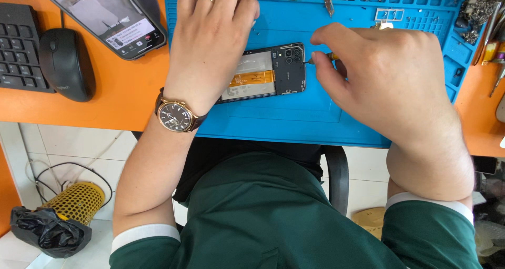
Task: The person uses a screwdriver to remove screws from the back of a disassembled smartphone placed on a blue work mat. They carefully unscrew fasteners from the device's frame and place them on the mat, occasionally adjusting the phone's position.
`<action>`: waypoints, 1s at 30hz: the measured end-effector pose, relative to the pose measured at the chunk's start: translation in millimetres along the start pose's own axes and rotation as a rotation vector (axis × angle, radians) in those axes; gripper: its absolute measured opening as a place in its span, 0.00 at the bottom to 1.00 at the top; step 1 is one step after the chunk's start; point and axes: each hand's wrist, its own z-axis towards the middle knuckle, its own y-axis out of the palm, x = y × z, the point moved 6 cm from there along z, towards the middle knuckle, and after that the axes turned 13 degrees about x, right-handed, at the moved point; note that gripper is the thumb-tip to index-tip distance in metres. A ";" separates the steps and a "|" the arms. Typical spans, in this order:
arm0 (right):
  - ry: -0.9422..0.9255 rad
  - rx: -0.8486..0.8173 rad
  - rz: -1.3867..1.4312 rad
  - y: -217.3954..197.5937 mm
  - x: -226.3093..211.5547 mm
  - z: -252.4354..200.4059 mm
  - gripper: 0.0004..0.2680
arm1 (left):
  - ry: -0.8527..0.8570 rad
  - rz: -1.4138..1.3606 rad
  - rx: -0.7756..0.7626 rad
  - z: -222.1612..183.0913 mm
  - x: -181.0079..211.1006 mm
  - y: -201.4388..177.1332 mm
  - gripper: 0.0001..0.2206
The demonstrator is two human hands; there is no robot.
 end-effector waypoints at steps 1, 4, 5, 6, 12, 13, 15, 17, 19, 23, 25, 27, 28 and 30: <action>-0.005 0.000 0.001 -0.9 -0.5 0.4 0.07 | -0.004 0.003 0.000 0.1 -1.5 -0.5 0.06; 0.001 -0.015 -0.015 0.3 0.0 -1.8 0.07 | -0.021 -0.020 0.026 -1.1 -5.1 -3.5 0.04; 0.003 -0.011 -0.031 1.9 1.5 -3.7 0.07 | -0.026 -0.052 0.036 -1.5 -6.0 -4.1 0.05; 0.004 -0.007 -0.047 3.5 3.2 -5.5 0.07 | -0.031 -0.084 0.045 -1.9 -6.8 -4.7 0.06; -0.037 0.024 -0.038 1.9 -4.4 -3.3 0.06 | -0.047 -0.230 0.230 3.7 -8.0 -23.6 0.06; -0.041 0.022 -0.037 2.2 -5.5 -3.9 0.06 | -0.052 -0.229 0.229 2.1 -7.6 -21.5 0.06; -0.034 0.059 -0.027 0.8 -6.9 -4.1 0.04 | -0.061 -0.221 0.252 -1.4 -7.5 -18.3 0.10; -0.032 0.055 -0.043 -0.5 -6.9 -4.2 0.03 | -0.077 -0.246 0.227 -6.9 -9.9 -11.5 0.13; -0.029 0.052 -0.059 -1.7 -7.2 -3.9 0.03 | -0.092 -0.271 0.202 -11.9 -12.9 -7.1 0.17; -0.045 0.054 -0.056 -6.4 -11.4 0.5 0.04 | -0.040 -0.319 0.128 -19.9 -11.7 -1.5 0.12; -0.051 0.053 -0.063 -7.4 -13.5 2.4 0.06 | -0.025 -0.312 0.103 -22.2 -12.0 0.0 0.11; -0.062 0.081 -0.074 -8.1 -15.3 2.9 0.08 | -0.013 -0.351 0.102 -23.0 -13.1 -0.7 0.08; -0.065 0.078 -0.072 -7.2 -15.2 3.4 0.08 | -0.017 -0.352 0.100 -23.9 -14.7 -0.4 0.08; -0.059 0.059 -0.079 -4.8 -14.8 3.0 0.12 | 0.001 -0.315 0.089 -26.1 -15.9 0.5 0.08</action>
